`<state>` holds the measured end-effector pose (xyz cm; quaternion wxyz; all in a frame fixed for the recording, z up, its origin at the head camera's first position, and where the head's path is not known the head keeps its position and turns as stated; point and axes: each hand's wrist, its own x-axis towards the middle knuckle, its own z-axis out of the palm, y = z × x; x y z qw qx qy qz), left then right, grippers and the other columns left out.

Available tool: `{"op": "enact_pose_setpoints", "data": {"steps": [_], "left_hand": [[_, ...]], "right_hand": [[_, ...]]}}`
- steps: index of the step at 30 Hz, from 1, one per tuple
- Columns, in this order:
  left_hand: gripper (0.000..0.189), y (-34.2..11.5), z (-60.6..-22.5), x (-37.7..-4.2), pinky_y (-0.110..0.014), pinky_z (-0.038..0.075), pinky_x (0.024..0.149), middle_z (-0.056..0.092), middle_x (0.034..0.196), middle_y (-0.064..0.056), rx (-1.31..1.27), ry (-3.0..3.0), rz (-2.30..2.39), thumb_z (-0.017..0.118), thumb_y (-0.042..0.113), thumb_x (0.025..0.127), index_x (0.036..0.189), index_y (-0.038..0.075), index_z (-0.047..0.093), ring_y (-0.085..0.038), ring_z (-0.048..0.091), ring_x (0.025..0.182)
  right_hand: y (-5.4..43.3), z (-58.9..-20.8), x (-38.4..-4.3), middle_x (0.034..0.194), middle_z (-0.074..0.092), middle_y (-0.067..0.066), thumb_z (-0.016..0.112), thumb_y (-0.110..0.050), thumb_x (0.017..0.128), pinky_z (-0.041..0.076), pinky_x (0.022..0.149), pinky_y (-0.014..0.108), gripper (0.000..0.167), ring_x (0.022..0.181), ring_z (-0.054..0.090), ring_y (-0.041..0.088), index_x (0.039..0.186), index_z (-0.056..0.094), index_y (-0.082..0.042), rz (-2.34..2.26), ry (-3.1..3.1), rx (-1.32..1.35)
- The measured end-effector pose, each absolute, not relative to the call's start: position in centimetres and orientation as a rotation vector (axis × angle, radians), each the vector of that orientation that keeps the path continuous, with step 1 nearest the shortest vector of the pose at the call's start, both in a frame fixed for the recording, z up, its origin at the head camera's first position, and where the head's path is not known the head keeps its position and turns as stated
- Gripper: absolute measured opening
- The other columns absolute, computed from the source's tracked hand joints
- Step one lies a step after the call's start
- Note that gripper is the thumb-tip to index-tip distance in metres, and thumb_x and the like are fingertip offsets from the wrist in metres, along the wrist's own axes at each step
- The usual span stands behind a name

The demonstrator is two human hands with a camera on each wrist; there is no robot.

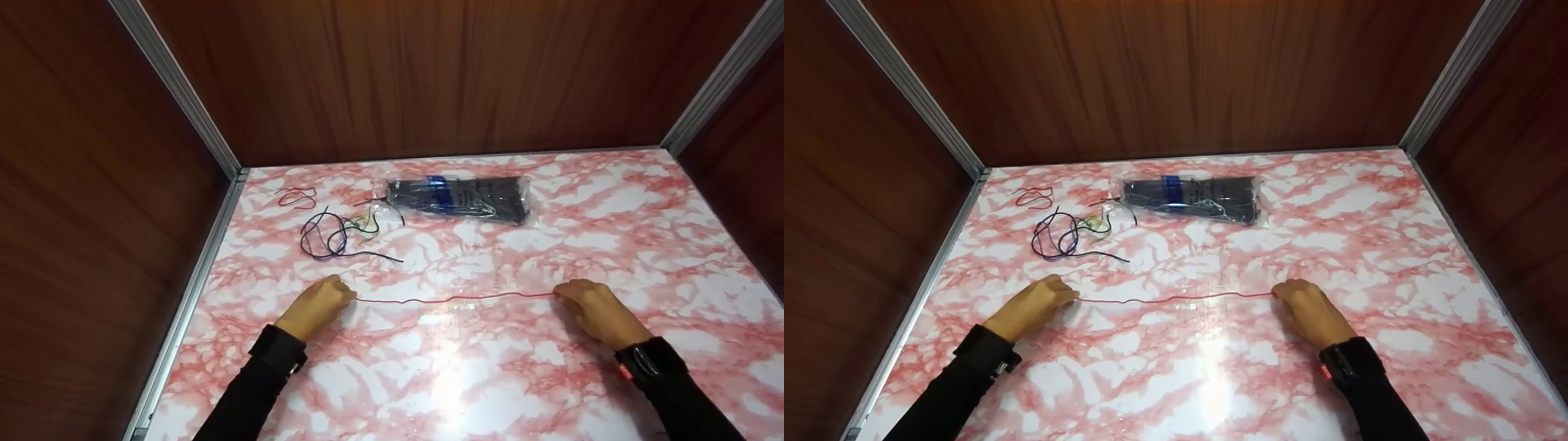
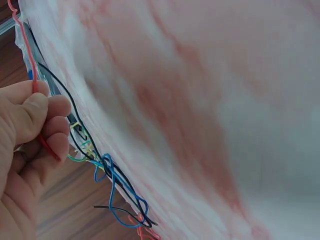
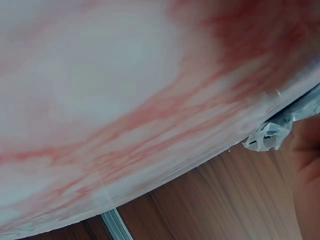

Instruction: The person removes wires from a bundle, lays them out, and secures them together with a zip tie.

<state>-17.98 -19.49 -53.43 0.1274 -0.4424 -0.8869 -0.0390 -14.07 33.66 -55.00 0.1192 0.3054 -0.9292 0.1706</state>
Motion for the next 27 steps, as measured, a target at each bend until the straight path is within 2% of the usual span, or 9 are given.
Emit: {"op": "enact_pose_setpoints", "data": {"steps": [3,6,8,11,14,17,21,27], "left_hand": [[0.028,-19.7,-53.7,-17.9,-0.03,0.049,0.072,0.066,0.082,-0.003,-1.304,-2.576,-0.153,0.063,-0.013,0.077,0.091,0.009,0.071,-0.019,0.056,0.079],[0.037,-20.1,-53.8,-17.8,-0.031,0.05,0.079,0.069,0.093,-0.006,-1.236,-2.596,-0.279,0.065,-0.015,0.076,0.107,0.005,0.069,-0.021,0.06,0.088],[0.04,-20.3,-53.8,-17.8,-0.032,0.051,0.08,0.069,0.095,-0.008,-1.187,-2.589,-0.327,0.065,-0.016,0.075,0.11,0.003,0.067,-0.023,0.062,0.09],[0.037,-20.5,-54.0,-17.6,-0.034,0.053,0.077,0.068,0.091,-0.007,-1.168,-2.557,-0.303,0.063,-0.017,0.073,0.104,0.004,0.066,-0.024,0.064,0.087],[0.026,-20.4,-54.3,-17.4,-0.035,0.052,0.074,0.068,0.087,-0.004,-1.228,-2.508,-0.223,0.063,-0.012,0.077,0.094,0.007,0.067,-0.021,0.065,0.081],[0.025,-20.3,-54.4,-17.3,-0.035,0.051,0.076,0.069,0.087,-0.003,-1.298,-2.48,-0.181,0.064,-0.01,0.077,0.093,0.009,0.07,-0.019,0.065,0.079],[0.024,-19.9,-54.3,-17.1,-0.032,0.05,0.079,0.069,0.087,-0.001,-1.403,-2.453,-0.148,0.065,-0.01,0.076,0.09,0.009,0.069,-0.017,0.065,0.08],[0.022,-19.8,-53.7,-17.4,-0.03,0.051,0.076,0.068,0.088,0.0,-1.475,-2.381,-0.194,0.067,-0.007,0.078,0.09,0.01,0.07,-0.015,0.065,0.079]], "right_hand": [[33.7,-55.0,-13.7,0.098,0.067,0.011,0.065,0.021,0.074,0.053,0.078,0.044,0.039,0.094,0.064,0.028,0.108,0.067,0.001,0.505,-2.79,0.882],[33.7,-54.5,-13.4,0.096,0.066,0.008,0.066,0.019,0.075,0.052,0.076,0.043,0.041,0.091,0.064,0.025,0.112,0.065,0.001,0.526,-2.871,0.835],[33.7,-54.2,-13.3,0.096,0.066,0.007,0.066,0.018,0.077,0.052,0.074,0.042,0.04,0.089,0.064,0.023,0.112,0.064,-0.001,0.531,-2.895,0.816],[33.9,-53.9,-13.3,0.093,0.067,0.003,0.067,0.015,0.079,0.052,0.07,0.039,0.036,0.085,0.065,0.019,0.109,0.065,-0.005,0.497,-2.885,0.806],[34.4,-54.0,-13.4,0.09,0.067,0.002,0.069,0.012,0.079,0.052,0.066,0.038,0.031,0.081,0.066,0.02,0.102,0.066,-0.009,0.415,-2.838,0.821],[35.0,-54.3,-13.6,0.08,0.063,0.0,0.068,0.012,0.079,0.049,0.06,0.036,0.028,0.069,0.062,0.018,0.095,0.066,-0.011,0.345,-2.8,0.834],[35.7,-54.6,-14.0,0.073,0.059,-0.003,0.067,0.007,0.082,0.045,0.056,0.034,0.022,0.062,0.057,0.014,0.09,0.066,-0.014,0.316,-2.801,0.802],[36.2,-54.6,-14.6,0.065,0.048,-0.007,0.058,0.012,0.08,0.038,0.053,0.031,0.029,0.056,0.044,0.01,0.077,0.059,-0.016,0.308,-2.826,0.72]]}}
